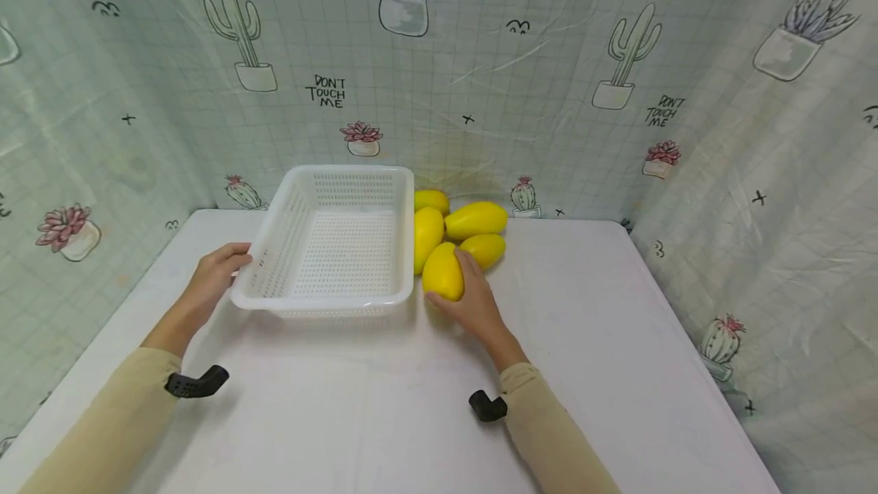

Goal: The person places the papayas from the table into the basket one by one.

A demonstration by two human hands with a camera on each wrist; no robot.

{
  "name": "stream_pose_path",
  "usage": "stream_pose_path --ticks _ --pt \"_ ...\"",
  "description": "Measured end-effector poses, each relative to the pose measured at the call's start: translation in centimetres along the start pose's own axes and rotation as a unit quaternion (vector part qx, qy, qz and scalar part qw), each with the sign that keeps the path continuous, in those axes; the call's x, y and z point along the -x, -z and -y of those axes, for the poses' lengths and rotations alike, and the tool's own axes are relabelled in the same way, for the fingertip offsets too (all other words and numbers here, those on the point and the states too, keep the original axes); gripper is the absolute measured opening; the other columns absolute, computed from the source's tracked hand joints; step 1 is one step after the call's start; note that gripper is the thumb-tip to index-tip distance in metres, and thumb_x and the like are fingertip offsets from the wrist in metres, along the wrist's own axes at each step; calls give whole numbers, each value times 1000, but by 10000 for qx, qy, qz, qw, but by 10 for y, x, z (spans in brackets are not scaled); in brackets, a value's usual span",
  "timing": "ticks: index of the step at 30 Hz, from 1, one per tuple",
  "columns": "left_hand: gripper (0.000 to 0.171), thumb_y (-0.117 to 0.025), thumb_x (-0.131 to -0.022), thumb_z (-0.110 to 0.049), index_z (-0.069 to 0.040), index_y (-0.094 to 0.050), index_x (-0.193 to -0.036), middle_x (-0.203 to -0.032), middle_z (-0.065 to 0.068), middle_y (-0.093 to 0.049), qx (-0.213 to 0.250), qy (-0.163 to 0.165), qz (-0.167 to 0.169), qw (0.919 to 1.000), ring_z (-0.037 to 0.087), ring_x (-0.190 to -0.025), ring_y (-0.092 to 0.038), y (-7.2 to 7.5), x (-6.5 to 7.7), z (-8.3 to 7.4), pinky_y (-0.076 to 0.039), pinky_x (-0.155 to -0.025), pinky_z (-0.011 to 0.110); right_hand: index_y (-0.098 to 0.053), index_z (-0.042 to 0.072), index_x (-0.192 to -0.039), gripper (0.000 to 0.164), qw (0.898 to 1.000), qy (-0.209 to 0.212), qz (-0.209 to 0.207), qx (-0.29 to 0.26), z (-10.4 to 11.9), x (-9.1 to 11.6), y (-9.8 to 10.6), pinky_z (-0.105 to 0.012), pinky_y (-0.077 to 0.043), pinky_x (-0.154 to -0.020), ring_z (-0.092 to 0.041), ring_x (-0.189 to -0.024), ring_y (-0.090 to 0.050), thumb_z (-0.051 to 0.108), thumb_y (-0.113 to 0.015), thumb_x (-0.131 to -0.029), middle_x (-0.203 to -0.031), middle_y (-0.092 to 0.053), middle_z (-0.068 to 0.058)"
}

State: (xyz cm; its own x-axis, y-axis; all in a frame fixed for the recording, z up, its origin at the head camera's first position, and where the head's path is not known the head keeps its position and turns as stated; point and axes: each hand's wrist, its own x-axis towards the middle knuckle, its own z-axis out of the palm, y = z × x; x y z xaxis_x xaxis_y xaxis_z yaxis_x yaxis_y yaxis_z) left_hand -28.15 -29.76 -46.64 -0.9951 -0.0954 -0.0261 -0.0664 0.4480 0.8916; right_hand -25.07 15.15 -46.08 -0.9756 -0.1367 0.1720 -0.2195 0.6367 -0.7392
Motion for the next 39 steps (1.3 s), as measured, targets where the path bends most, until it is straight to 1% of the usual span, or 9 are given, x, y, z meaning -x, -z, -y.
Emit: stream_pose_path --ticks 4,7,9,11,13,18,24,33,39 --pt "56 -44 -98 -49 -13 -47 -141 -142 10 -49 188 25 111 9998 24 -125 -49 2 6 -9 -45 -100 43 -25 20 -152 90 10000 30 -48 -1 0 0 2 -52 -34 -113 -29 -135 -39 46 -73 -81 -157 -29 -4" --pt "56 -45 -96 -55 -18 -49 -138 -138 4 -52 171 -27 67 9998 21 -123 -50 2 -10 14 -44 -102 45 -24 18 -152 91 9999 58 -85 -30 1 0 4 -52 -34 -113 -29 -135 -38 45 -73 -81 -157 -28 -5" --pt "58 -44 -96 -57 -18 -48 -138 -139 6 -51 96 -91 167 9998 25 -126 -47 4 -22 29 -38 -107 55 -23 18 -152 91 9999 62 -83 -39 2 0 5 -52 -34 -113 -29 -135 -38 45 -73 -81 -158 -28 -6" --pt "58 -45 -93 -62 -22 -50 -135 -136 1 -52 113 -139 112 9998 22 -125 -47 4 -31 43 -37 -108 56 -23 18 -152 91 9999 51 -97 -38 2 0 6 -53 -35 -113 -30 -134 -39 45 -73 -81 -157 -28 -6" --pt "58 -43 -97 -57 -17 -47 -138 -140 7 -49 160 -114 342 9992 26 -130 -43 6 -20 26 -32 -111 60 -23 18 -152 91 9999 58 -119 -23 2 0 7 -52 -35 -112 -30 -132 -40 45 -73 -81 -157 -29 -6" --pt "53 -38 -102 -41 -5 -40 -142 -144 16 -42 365 70 773 9963 30 -135 -36 10 21 -35 -23 -116 61 -23 18 -152 91 9998 90 -166 33 4 0 8 -52 -36 -112 -29 -132 -40 45 -74 -81 -156 -30 -6" --pt "57 -41 -101 -44 -7 -38 -143 -147 15 -38 374 36 1044 9938 32 -140 -29 13 14 -30 -23 -115 62 -24 18 -152 91 9995 122 -302 -4 8 2 10 -52 -37 -111 -29 -131 -41 44 -74 -81 -155 -31 -7" --pt "55 -45 -100 -46 -7 -40 -139 -139 9 -43 290 -30 1256 9917 19 -125 -39 20 9 -27 -29 -113 59 -25 19 -152 90 9989 72 -410 -213 9 1 12 -51 -37 -110 -28 -129 -42 44 -75 -80 -153 -34 -5" --pt "57 -47 -99 -46 -6 -39 -138 -138 10 -42 294 -61 1366 9902 18 -124 -40 23 9 -28 -29 -113 58 -26 20 -151 89 9983 109 -494 -306 10 2 14 -51 -41 -108 -28 -127 -43 44 -74 -81 -153 -34 -6"
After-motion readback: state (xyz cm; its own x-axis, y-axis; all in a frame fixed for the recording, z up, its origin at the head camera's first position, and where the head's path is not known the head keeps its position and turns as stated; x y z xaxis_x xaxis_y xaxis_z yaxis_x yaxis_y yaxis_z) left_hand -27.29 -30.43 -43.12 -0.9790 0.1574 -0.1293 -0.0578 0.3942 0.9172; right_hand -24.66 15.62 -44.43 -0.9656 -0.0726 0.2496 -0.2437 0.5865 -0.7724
